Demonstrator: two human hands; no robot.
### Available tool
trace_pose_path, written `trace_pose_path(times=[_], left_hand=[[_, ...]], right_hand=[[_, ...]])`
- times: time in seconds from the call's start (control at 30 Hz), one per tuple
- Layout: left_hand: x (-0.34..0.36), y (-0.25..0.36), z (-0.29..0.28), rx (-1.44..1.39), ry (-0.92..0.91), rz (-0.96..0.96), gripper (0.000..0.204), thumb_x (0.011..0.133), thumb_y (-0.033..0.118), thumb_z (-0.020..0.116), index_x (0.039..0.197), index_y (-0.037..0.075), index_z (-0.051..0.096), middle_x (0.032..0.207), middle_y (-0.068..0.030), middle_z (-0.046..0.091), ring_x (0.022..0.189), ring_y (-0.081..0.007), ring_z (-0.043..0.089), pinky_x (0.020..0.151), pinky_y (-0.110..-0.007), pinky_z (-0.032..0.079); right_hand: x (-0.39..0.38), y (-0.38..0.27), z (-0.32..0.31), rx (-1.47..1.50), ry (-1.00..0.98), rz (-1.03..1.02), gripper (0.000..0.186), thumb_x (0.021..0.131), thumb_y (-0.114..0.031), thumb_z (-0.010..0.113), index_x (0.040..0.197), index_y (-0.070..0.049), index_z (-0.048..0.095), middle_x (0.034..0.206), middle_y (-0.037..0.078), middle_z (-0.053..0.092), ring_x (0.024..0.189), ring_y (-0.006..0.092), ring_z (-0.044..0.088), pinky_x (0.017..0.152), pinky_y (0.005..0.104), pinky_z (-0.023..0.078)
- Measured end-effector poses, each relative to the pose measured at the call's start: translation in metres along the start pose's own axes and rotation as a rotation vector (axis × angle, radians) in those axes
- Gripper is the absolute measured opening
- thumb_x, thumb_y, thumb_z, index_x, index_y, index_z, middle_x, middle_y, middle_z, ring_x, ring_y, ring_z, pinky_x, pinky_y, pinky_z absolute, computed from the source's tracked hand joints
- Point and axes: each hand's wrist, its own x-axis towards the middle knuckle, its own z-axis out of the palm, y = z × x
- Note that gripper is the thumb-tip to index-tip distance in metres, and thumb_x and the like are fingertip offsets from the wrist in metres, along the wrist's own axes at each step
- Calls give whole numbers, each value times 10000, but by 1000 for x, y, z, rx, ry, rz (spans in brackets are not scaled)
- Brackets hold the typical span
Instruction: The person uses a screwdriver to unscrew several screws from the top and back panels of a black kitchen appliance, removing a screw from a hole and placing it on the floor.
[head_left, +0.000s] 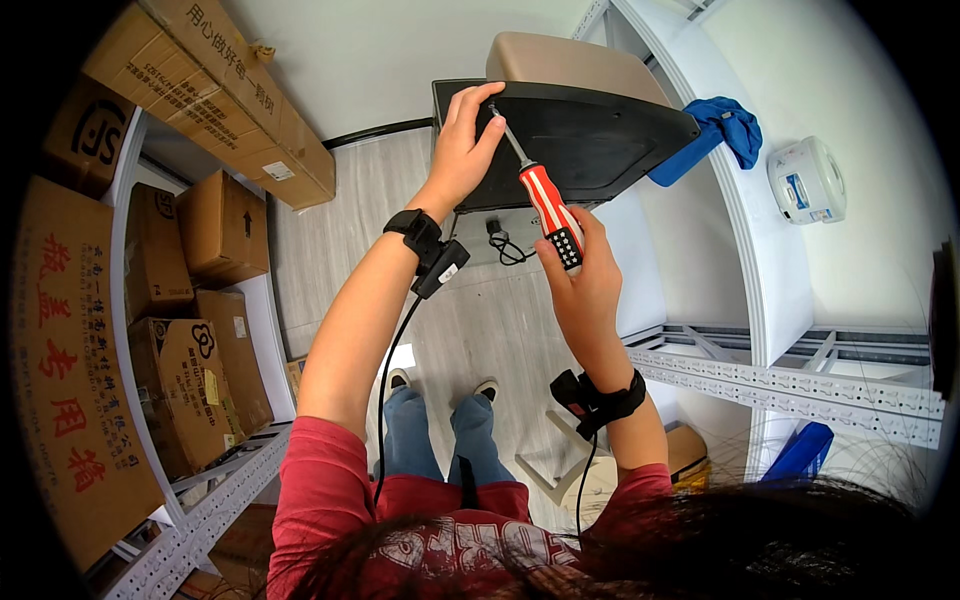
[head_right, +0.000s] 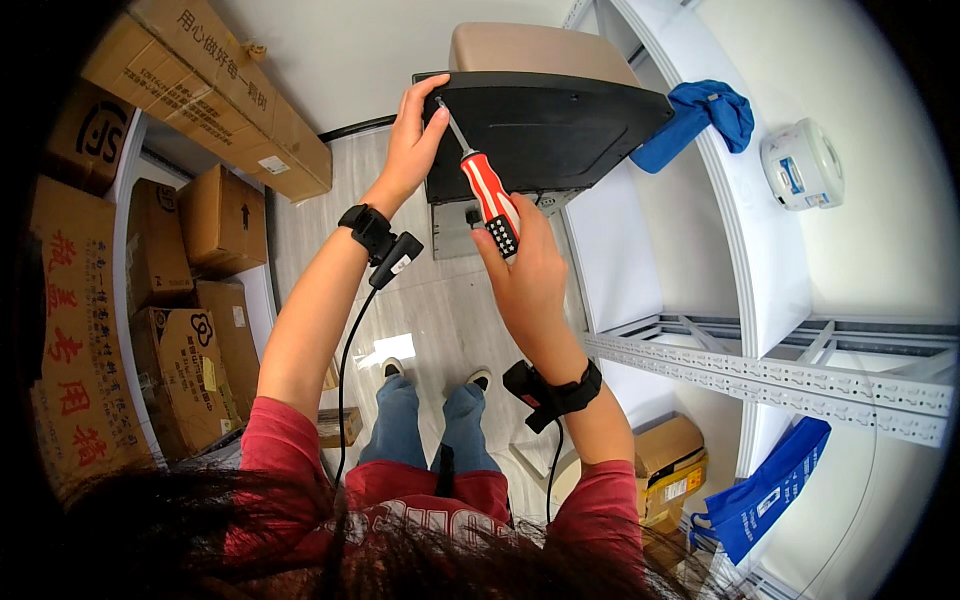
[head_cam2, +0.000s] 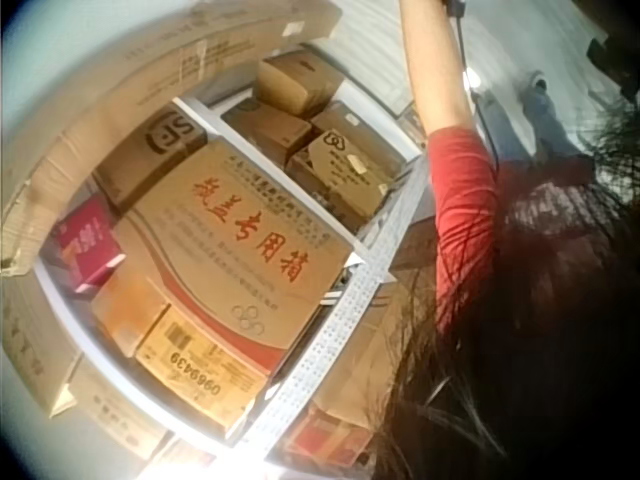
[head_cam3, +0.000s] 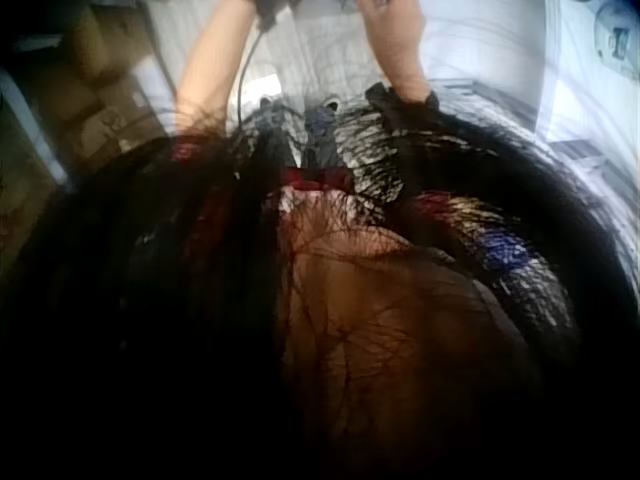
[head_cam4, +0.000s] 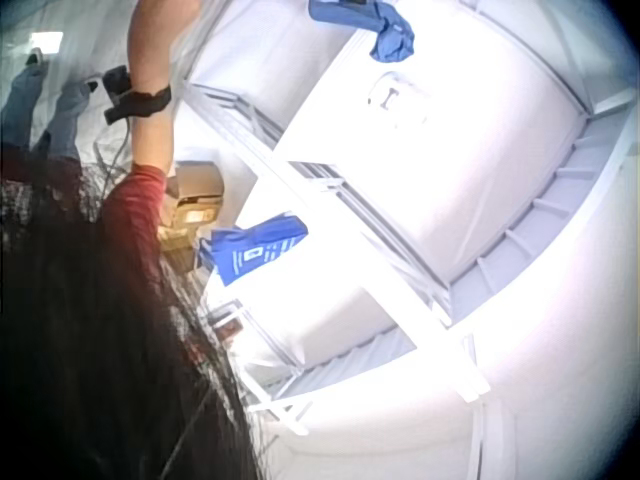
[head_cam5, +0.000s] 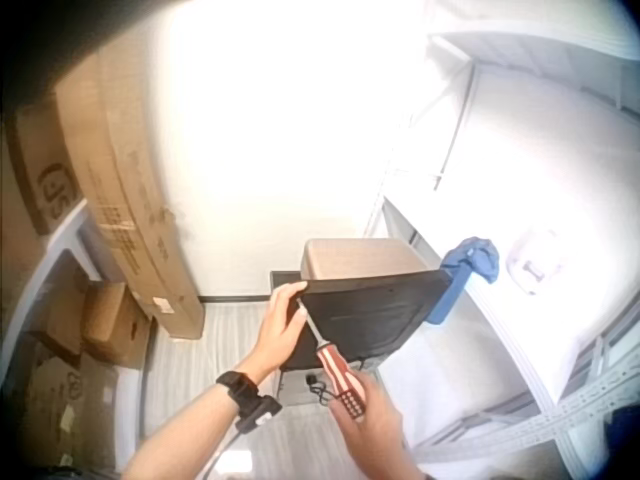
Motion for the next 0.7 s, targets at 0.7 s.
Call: trace_pose_path(times=[0.7], left_hand=[[-1,-1,1,1,16,8,343,876,165,502,1211,99,470,1174,-125,467,1099,-281,467,946,-349,363]], right_hand=[[-2,0,0,18,5,-8,423,796,-165,671,1124,29,486,1006,194,581,865,337,593,722,357,483]])
